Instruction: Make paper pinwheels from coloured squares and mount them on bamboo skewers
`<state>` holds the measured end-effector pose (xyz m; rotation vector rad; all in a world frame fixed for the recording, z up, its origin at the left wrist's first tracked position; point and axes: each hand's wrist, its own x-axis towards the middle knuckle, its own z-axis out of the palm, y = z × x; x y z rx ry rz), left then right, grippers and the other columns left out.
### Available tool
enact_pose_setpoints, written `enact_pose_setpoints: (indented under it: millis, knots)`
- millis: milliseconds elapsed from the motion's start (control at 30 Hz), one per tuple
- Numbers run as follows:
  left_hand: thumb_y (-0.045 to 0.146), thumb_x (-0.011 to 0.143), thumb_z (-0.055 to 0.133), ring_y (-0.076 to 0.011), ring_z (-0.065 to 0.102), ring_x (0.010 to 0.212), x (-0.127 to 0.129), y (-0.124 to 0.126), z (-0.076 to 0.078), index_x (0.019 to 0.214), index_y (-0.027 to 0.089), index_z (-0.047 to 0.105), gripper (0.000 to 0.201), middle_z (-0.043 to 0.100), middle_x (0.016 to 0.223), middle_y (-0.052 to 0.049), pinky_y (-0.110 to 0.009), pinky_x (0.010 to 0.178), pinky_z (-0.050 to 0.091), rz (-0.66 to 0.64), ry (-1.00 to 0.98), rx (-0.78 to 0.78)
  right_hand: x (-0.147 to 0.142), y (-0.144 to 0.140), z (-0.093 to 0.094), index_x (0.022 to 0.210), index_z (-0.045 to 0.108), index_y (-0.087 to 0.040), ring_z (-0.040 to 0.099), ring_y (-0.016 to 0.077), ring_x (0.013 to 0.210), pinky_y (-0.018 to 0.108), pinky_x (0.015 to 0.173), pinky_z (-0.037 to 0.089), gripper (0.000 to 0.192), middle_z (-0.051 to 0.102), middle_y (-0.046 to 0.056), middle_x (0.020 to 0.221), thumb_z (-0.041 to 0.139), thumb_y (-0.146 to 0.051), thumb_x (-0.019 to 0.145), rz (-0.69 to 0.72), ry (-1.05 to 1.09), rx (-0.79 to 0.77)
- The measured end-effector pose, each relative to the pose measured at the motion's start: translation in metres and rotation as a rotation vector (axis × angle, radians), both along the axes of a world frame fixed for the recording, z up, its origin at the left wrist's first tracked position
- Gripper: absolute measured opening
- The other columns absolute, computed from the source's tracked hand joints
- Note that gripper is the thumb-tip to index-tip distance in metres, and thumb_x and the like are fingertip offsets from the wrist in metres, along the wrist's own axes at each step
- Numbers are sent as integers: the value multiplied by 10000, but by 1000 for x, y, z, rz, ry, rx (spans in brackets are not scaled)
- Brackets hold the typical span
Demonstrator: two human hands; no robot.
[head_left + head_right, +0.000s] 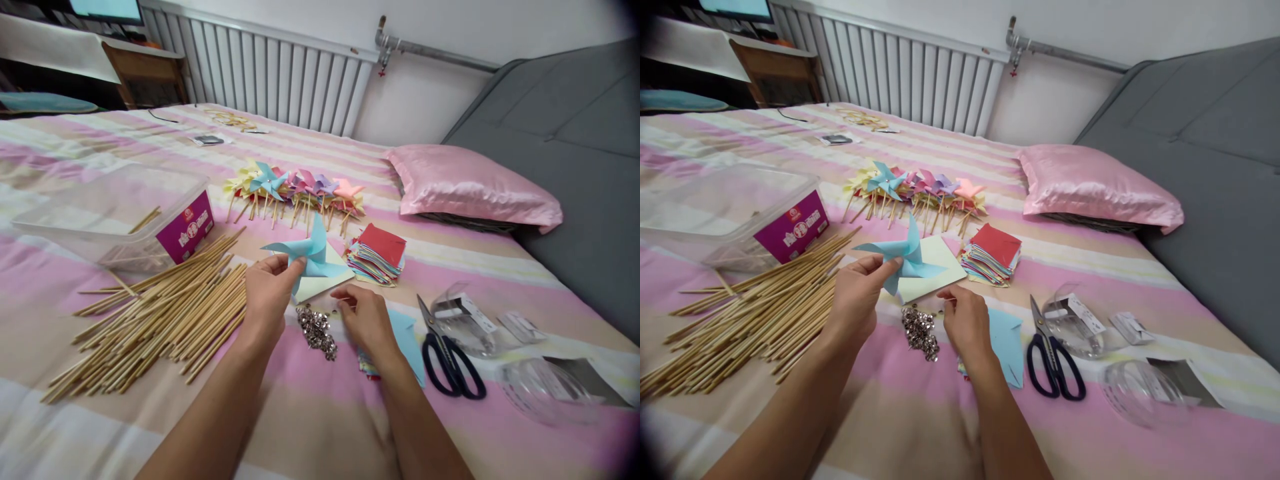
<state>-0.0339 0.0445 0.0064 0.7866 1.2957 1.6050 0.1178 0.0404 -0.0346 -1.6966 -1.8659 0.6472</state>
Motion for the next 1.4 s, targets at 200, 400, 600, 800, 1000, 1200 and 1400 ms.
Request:
enact_pose_setpoints:
  millis: [200,400,600,800,1000,1200,1400]
  knots:
    - [248,582,732,-91,490,509,0,-1,1,616,126,684,136,614,543,9,-211,509,346,1,-3,-3,3,-1,3,885,718,-193,661,189,803,280,740,471,252,729,55,859,527,-104,747,-24,-58,-63]
    - [244,575,740,-78,461,496,0,-1,1,587,125,660,144,580,511,24,-204,495,325,11,11,-2,-2,-4,2,875,721,-186,648,163,737,240,682,450,210,720,31,771,597,-142,712,74,-74,-119]
    - [255,583,742,-90,500,517,0,-1,-1,621,134,682,141,618,545,15,-204,513,356,-12,-16,3,-9,-5,0,767,733,-198,641,175,697,246,626,419,182,721,38,714,574,-132,711,51,-156,-142]
    - [256,575,739,-87,509,509,2,-3,2,595,122,674,151,634,551,6,-195,516,374,-69,-73,-10,-6,-4,2,787,734,-221,643,173,743,240,649,411,177,729,31,765,584,-153,723,45,-196,-148]
    - [257,558,752,-89,517,513,2,-4,2,597,122,676,160,638,560,5,-199,533,383,-73,-95,-31,-6,-6,6,813,722,-227,639,201,769,258,622,385,167,721,58,811,598,-164,720,20,-263,-164]
    - [267,551,748,-98,519,505,3,-4,3,595,125,673,167,632,552,1,-211,525,377,-78,-112,-45,-7,-8,7,756,696,-213,621,219,770,276,618,350,150,703,80,800,572,-130,734,47,-297,-150]
    - [282,544,764,-82,479,494,2,-5,2,572,121,641,204,600,532,15,-204,511,352,-90,-101,-54,-2,-10,8,772,589,-193,584,175,785,264,670,367,128,660,44,817,479,-133,799,138,-150,-93]
